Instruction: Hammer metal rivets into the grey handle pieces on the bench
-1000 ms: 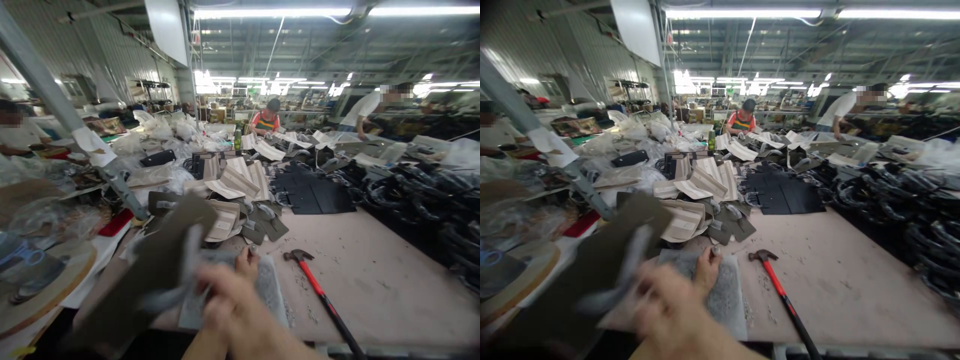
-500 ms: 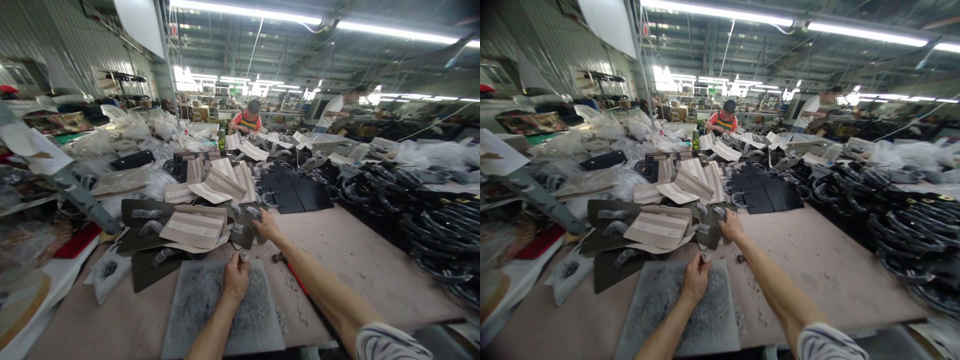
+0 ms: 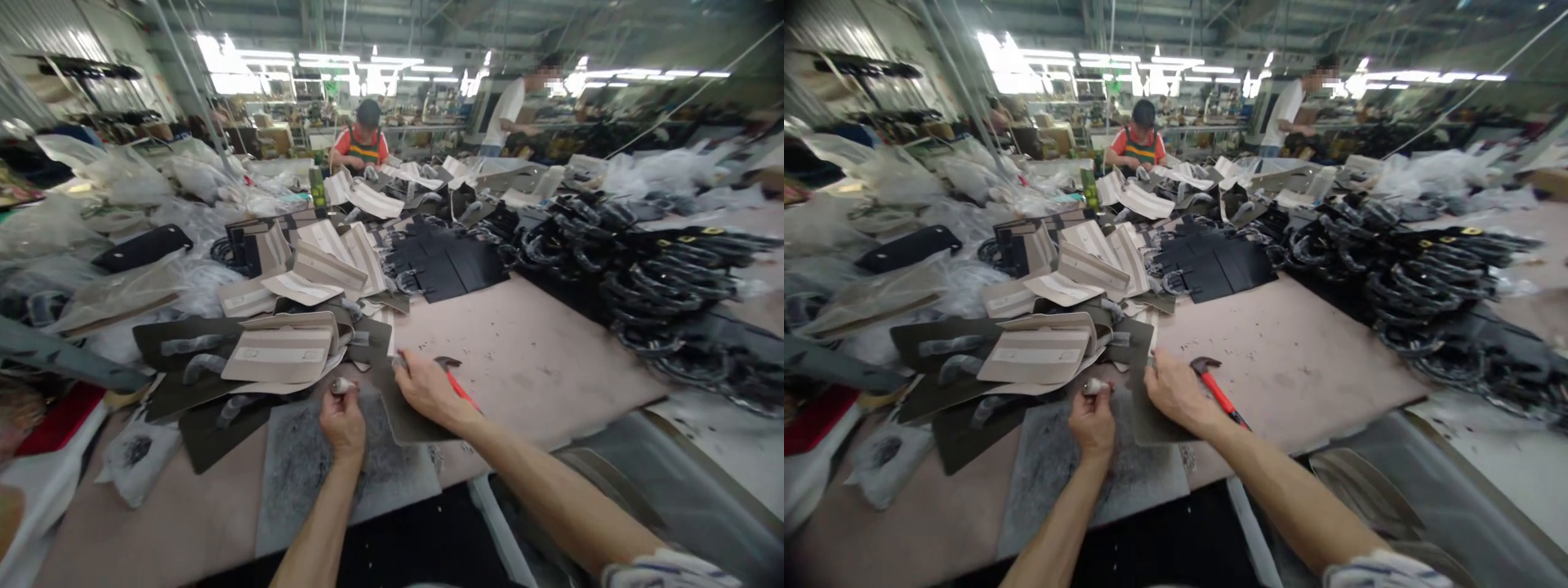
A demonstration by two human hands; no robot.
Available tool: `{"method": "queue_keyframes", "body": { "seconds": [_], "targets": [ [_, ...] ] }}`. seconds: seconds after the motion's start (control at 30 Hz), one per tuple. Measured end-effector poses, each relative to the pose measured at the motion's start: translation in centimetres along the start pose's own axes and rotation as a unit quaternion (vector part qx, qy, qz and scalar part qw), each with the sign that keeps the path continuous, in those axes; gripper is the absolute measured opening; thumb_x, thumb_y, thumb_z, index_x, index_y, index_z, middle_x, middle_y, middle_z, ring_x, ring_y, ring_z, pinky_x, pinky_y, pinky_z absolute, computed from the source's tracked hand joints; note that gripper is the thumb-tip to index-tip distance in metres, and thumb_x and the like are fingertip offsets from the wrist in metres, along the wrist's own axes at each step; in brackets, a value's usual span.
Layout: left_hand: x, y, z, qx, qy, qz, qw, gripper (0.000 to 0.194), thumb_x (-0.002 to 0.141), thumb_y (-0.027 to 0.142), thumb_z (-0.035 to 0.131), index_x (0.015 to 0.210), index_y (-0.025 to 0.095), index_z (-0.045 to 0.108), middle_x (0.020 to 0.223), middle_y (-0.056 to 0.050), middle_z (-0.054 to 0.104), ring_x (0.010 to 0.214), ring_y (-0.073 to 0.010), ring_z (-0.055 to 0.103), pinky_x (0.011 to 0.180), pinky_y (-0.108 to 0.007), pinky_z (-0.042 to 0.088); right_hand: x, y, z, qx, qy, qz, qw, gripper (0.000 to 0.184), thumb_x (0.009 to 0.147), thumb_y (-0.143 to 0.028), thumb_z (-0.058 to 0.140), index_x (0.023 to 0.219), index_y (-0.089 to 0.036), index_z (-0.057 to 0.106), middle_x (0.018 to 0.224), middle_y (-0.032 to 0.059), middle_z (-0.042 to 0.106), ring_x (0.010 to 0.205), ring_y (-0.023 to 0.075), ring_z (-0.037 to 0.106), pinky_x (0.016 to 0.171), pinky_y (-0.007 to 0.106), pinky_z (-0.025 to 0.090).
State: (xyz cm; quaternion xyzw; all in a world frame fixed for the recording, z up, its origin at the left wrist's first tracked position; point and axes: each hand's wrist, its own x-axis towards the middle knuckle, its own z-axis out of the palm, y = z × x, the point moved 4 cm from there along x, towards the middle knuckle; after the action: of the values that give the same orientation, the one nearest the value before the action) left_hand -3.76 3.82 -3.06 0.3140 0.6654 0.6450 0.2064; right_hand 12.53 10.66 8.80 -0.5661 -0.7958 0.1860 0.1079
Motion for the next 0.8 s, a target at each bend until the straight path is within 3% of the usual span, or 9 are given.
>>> {"method": "queue_keyframes", "body": {
  "seconds": [0.13,0.2,0.3,0.43,0.6,0.7,0.8],
  "targets": [
    [0.3,1.1,-0.3,-0.043,-0.042,-0.011,0.998,0.023,0.084,0.036,0.065,0.096,0.016,0.064,0.091,-0.007,0.075,0.084,-0.0183,0.072,0.081,-0.028,0.056,-8.2,0.6,4.7,0.063,-0.022,0.034,0.997,0.045,0.097,-0.033,0.04,0.136,-0.012,0.049,0.105,0.0147,0.071,0.095,0.0257,0.068,0.083,0.034,0.048],
    [0.5,2.0,0.6,-0.062,-0.094,-0.01,0.994,0.024,0.082,0.035,0.067,0.095,0.015,0.064,0.09,-0.007,0.075,0.084,-0.018,0.071,0.082,-0.028,0.056,-10.3,0.9,6.6,0.1,-0.028,0.044,0.994,0.045,0.096,-0.033,0.041,0.135,-0.01,0.049,0.106,0.0152,0.071,0.096,0.0267,0.068,0.085,0.035,0.048],
    [0.5,2.8,2.7,-0.082,-0.181,-0.017,0.98,0.026,0.08,0.035,0.07,0.095,0.014,0.064,0.088,-0.006,0.074,0.081,-0.0175,0.071,0.08,-0.029,0.056,-11.2,1.3,7.8,0.143,-0.016,0.049,0.988,0.044,0.096,-0.032,0.041,0.132,-0.01,0.051,0.109,0.015,0.07,0.1,0.0263,0.067,0.088,0.035,0.047],
    [-0.2,2.1,5.2,-0.095,-0.267,-0.039,0.958,0.032,0.08,0.035,0.069,0.104,0.015,0.061,0.09,-0.006,0.074,0.084,-0.0178,0.071,0.082,-0.03,0.056,-10.8,1.9,7.7,0.176,-0.028,0.067,0.982,0.036,0.094,-0.031,0.044,0.122,-0.013,0.059,0.103,0.0129,0.073,0.1,0.025,0.068,0.089,0.033,0.046],
    [-0.9,1.2,5.7,-0.065,-0.296,-0.043,0.952,0.037,0.081,0.037,0.068,0.11,0.015,0.059,0.091,-0.007,0.074,0.087,-0.0191,0.071,0.084,-0.032,0.055,-11.1,1.9,6.7,0.247,-0.009,0.036,0.968,0.038,0.095,-0.034,0.047,0.125,-0.013,0.058,0.104,0.0116,0.071,0.095,0.0223,0.066,0.086,0.032,0.047],
    [-0.9,1.2,5.6,-0.05,-0.306,-0.032,0.95,0.031,0.082,0.037,0.067,0.104,0.016,0.062,0.091,-0.006,0.074,0.086,-0.0188,0.071,0.083,-0.031,0.055,-11.0,3.3,5.7,0.275,0.045,0.008,0.96,0.037,0.095,-0.037,0.046,0.123,-0.016,0.057,0.1,0.0083,0.067,0.087,0.0196,0.063,0.081,0.031,0.047],
    [-0.9,1.1,5.6,-0.032,-0.317,-0.011,0.948,0.024,0.083,0.036,0.066,0.097,0.017,0.064,0.091,-0.005,0.074,0.086,-0.0185,0.07,0.083,-0.029,0.054,-10.5,7.1,4.5,0.217,0.131,0.037,0.967,0.035,0.096,-0.038,0.046,0.119,-0.015,0.057,0.097,0.0088,0.063,0.088,0.021,0.059,0.081,0.033,0.046]
  ]
}}
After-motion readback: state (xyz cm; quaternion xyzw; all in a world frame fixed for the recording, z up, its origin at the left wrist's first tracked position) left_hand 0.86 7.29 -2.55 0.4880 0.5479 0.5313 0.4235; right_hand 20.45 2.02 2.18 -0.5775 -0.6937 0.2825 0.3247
